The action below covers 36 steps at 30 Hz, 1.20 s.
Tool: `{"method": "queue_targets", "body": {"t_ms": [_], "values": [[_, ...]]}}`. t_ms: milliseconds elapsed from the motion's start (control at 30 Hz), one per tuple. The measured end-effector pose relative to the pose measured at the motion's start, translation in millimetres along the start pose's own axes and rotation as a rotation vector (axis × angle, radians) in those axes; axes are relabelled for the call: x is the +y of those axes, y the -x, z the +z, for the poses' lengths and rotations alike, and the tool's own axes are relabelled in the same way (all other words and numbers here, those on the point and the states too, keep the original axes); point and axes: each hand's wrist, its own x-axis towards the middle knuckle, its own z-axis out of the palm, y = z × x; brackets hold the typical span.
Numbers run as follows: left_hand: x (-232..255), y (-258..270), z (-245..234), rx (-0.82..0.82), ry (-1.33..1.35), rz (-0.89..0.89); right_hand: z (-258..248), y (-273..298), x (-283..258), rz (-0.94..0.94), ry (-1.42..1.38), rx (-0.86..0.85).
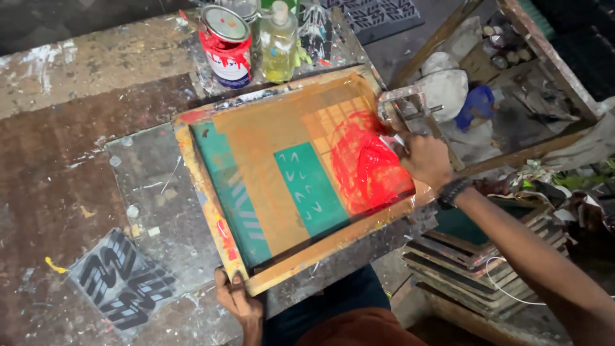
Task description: The person pours red ink from a can onto a wooden screen printing frame and uses a squeegee to spread the ink evenly across the surface. They also add a liquid from a bottle to the ink mixture during the process.
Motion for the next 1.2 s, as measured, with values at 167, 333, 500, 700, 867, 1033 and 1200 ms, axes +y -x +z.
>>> {"method": "queue_targets", "body": {"t_ms": [167, 333, 500, 700, 867, 1033, 1200], "values": [[0.6, -2.3, 2.5, -0.003, 0.141, -0.069, 4.3, 18.5, -20.6, 0.076, 0.307, -0.229], [5.6, -3.6, 3.0, 0.01, 0.053, -0.058, -25.0, 41.1, -36.9, -0.188, -0.032, -0.135], [-1.1, 1.5, 0.7, 0.009, -0.016, -0.037, 18.7, -8.7, -1.4, 0.066, 0.098, -0.072], [3.1, -0.3, 1.7, 0.017, 0.083, -0.058, -16.3, 1.2, -45.8, -0.372, 0.049, -0.063], [-7.6, 2.3, 0.7, 0.04, -0.026, 0.014, -21.6, 30.0, -24.1, -0.67, 0.008, 0.011], [0.4, -1.9, 3.6, 0.011, 0.182, -0.068, -20.5, 46.0, -67.1, -0.147, 0.148, -0.114], [-6.9, 0.1, -0.4, 0.022, 0.165, -0.058, -34.2, 37.4, -67.2, -0.088, 0.017, -0.154]]}}
